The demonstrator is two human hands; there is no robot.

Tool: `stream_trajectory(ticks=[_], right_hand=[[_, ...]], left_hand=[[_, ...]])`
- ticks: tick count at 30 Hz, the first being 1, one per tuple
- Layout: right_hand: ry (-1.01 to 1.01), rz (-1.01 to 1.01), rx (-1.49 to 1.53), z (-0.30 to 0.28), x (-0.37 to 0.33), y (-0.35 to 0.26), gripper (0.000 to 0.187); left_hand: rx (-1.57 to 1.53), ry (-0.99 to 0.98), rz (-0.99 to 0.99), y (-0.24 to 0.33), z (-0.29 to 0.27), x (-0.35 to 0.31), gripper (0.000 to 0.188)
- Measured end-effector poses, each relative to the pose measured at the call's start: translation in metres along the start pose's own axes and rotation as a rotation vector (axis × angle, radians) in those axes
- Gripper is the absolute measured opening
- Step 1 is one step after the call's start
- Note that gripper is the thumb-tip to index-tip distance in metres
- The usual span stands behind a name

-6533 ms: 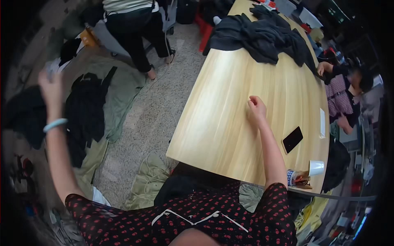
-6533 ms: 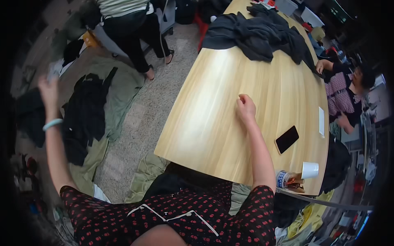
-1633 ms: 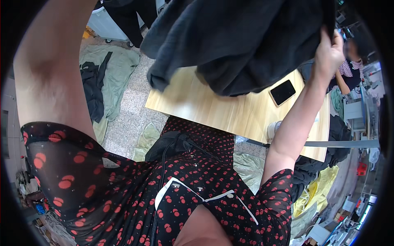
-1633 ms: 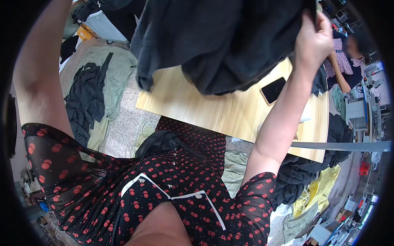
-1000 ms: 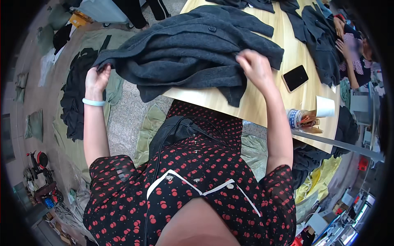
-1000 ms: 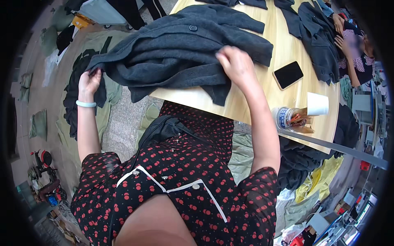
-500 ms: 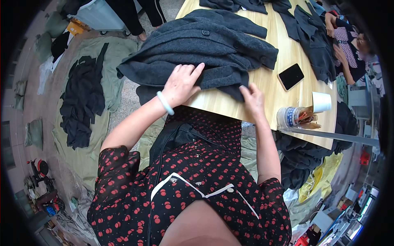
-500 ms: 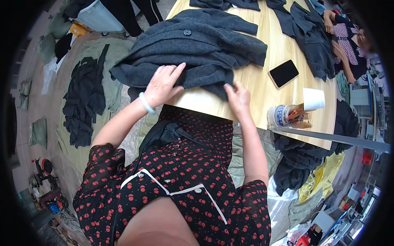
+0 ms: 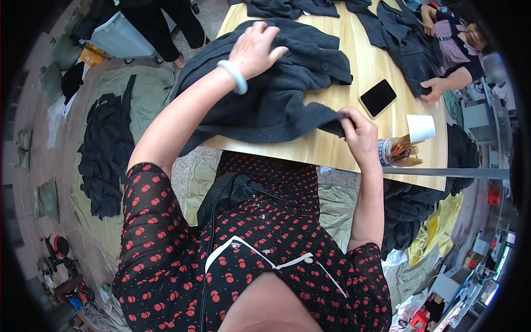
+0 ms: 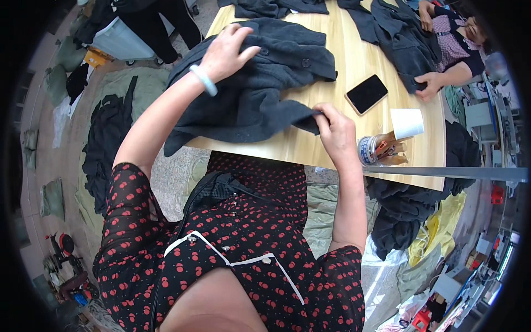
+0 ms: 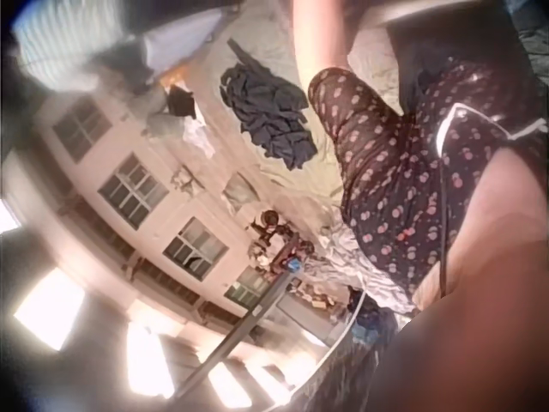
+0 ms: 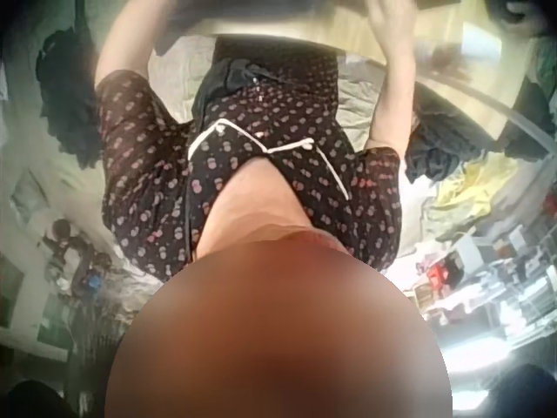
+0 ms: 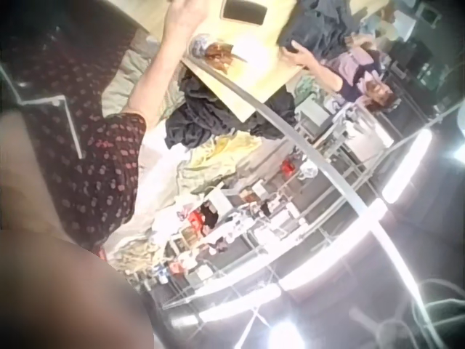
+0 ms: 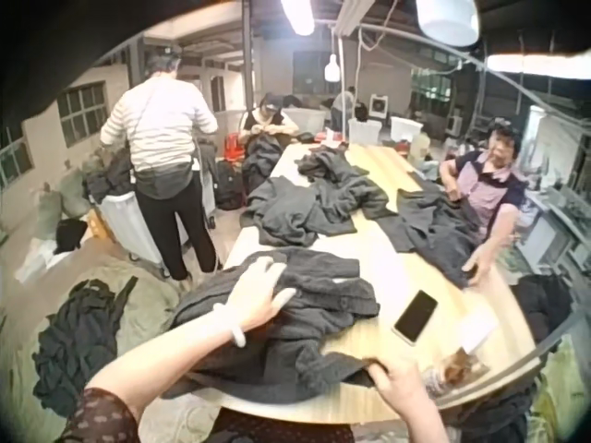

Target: Inspecting and folding dark gray garments on a work table.

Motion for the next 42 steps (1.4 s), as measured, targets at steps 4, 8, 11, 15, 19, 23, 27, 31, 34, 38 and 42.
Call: stream_trajectory(ticks=[4,8,11,15,19,23,27,31,34,38,42], right_hand=[[-0.028,0.124,-0.024,-0.003,-0.017,0.020,0.023],[0.031,0.051,-0.123,-0.007,-0.025,0.022,0.025],[0.094,0.061,-0.119,-0.011,-0.018,0.018,0.021],[0.242,0.051,0.013,-0.025,-0.004,0.024,0.019],[0.497,-0.041,0.227,-0.063,0.021,-0.018,0.025],[0.488,-0.475,0.052,-0.064,0.021,-0.087,0.025],[-0.094,-0.375,-0.096,0.026,0.007,-0.047,0.022],[-0.055,-0.014,0.012,0.029,0.004,0.010,0.015],[-0.019,0.502,0.606,0.050,0.004,0.059,0.019],[0.230,1.026,1.354,0.105,0.005,0.127,0.025],[0.572,0.680,1.226,0.041,0.089,0.080,0.030]], left_hand=[[0.151,-0.207,0.121,0.029,0.068,0.028,0.059],[0.195,-0.373,0.114,0.075,0.129,0.044,0.062],[0.161,-0.515,0.133,0.089,0.164,0.044,0.052],[-0.186,-0.436,0.011,0.090,0.148,0.054,0.027],[-0.434,-0.079,0.140,0.069,0.023,0.084,0.029],[-0.311,-0.191,0.044,0.041,-0.048,0.032,0.033],[-0.261,-0.612,-0.093,0.003,-0.008,-0.064,0.031],[-0.244,-0.698,-0.236,-0.003,0.011,-0.101,0.037],[-0.094,-0.485,-0.450,0.006,0.004,-0.077,0.051],[0.007,-0.505,-0.356,0.009,0.053,-0.066,0.047],[-0.411,-0.114,-0.198,0.039,0.034,0.002,0.031]])
Point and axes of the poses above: each hand's wrist, its own x-axis towards the middle knuckle, its own z-axis out of the palm, y = z × x, the point moved 7 cm from there along x, towards the middle knuckle, and after that the axes turned 7 degrees about y, right-handed, at the moved point
